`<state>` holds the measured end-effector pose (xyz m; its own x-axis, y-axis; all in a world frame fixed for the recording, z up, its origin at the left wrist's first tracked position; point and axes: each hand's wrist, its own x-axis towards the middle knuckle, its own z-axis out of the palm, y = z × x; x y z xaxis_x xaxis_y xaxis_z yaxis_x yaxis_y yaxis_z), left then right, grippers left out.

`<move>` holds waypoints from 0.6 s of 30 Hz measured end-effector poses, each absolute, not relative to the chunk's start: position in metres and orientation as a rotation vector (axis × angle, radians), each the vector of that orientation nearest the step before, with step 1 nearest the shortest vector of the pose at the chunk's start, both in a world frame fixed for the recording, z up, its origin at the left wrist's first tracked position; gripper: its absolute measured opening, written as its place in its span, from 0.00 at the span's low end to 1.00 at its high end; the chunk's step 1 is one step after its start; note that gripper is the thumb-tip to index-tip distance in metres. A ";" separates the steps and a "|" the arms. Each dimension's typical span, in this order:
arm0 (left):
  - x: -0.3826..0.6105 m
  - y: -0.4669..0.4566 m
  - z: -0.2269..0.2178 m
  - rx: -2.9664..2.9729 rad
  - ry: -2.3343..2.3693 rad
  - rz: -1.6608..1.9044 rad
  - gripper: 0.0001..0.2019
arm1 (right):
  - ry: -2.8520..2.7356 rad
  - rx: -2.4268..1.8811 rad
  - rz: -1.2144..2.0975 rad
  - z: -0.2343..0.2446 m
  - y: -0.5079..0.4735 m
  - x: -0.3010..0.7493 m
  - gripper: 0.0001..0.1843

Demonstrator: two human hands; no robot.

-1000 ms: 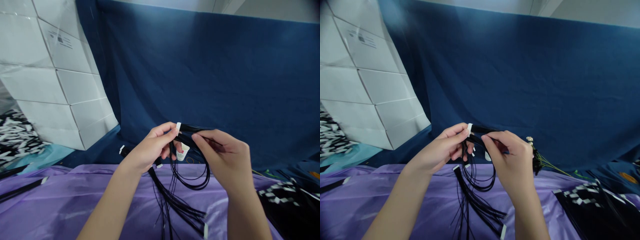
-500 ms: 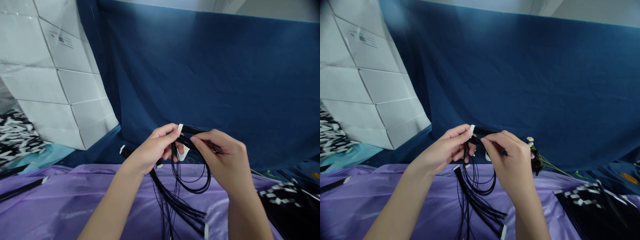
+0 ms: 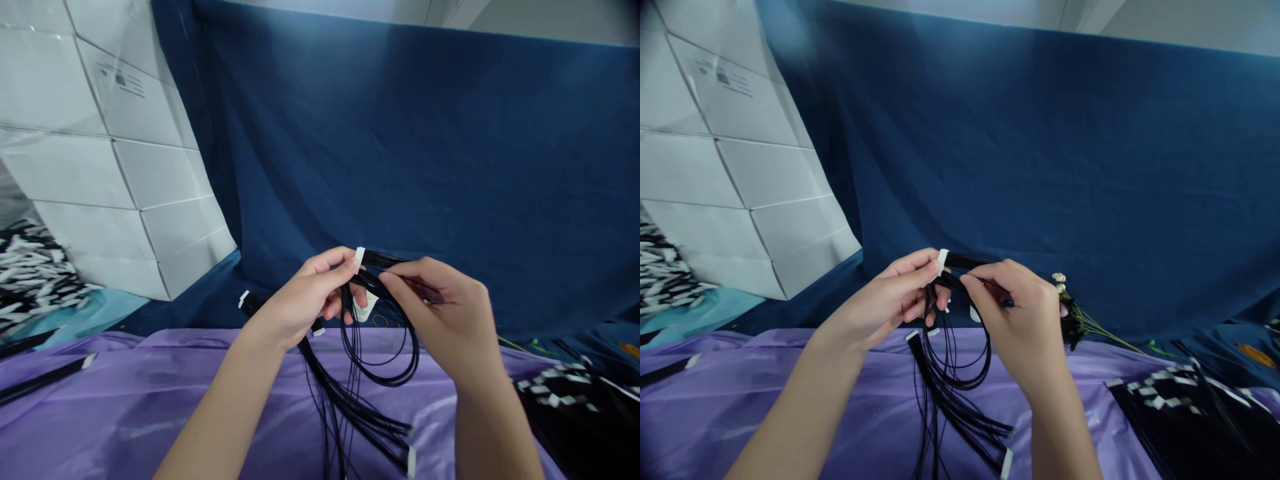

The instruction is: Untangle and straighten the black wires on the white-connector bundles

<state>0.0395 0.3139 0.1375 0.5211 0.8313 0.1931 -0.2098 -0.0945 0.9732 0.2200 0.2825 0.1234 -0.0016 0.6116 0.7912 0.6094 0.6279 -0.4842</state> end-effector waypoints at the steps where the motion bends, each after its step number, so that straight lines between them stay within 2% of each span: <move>1: 0.039 0.314 0.138 1.389 0.581 0.966 0.13 | -1.652 -1.007 0.015 0.123 0.283 0.222 0.03; 6: 0.032 0.312 0.141 1.273 0.544 1.028 0.11 | -1.520 -0.908 -0.135 0.119 0.288 0.228 0.10; 11: 0.030 0.314 0.144 1.114 0.579 1.096 0.08 | -1.321 -0.851 -0.811 0.117 0.291 0.223 0.08; 13: 0.031 0.314 0.144 1.093 0.596 1.130 0.07 | -1.303 -0.883 -0.956 0.115 0.292 0.219 0.06; 18: 0.034 0.315 0.142 1.111 0.595 1.153 0.07 | -1.555 -0.970 -0.628 0.113 0.292 0.207 0.05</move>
<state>0.0339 0.3149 0.1423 0.3437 0.9263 0.1544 -0.4109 0.0005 0.9117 0.2075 0.2919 0.1127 -0.0176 0.2428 0.9699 0.8484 0.5169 -0.1140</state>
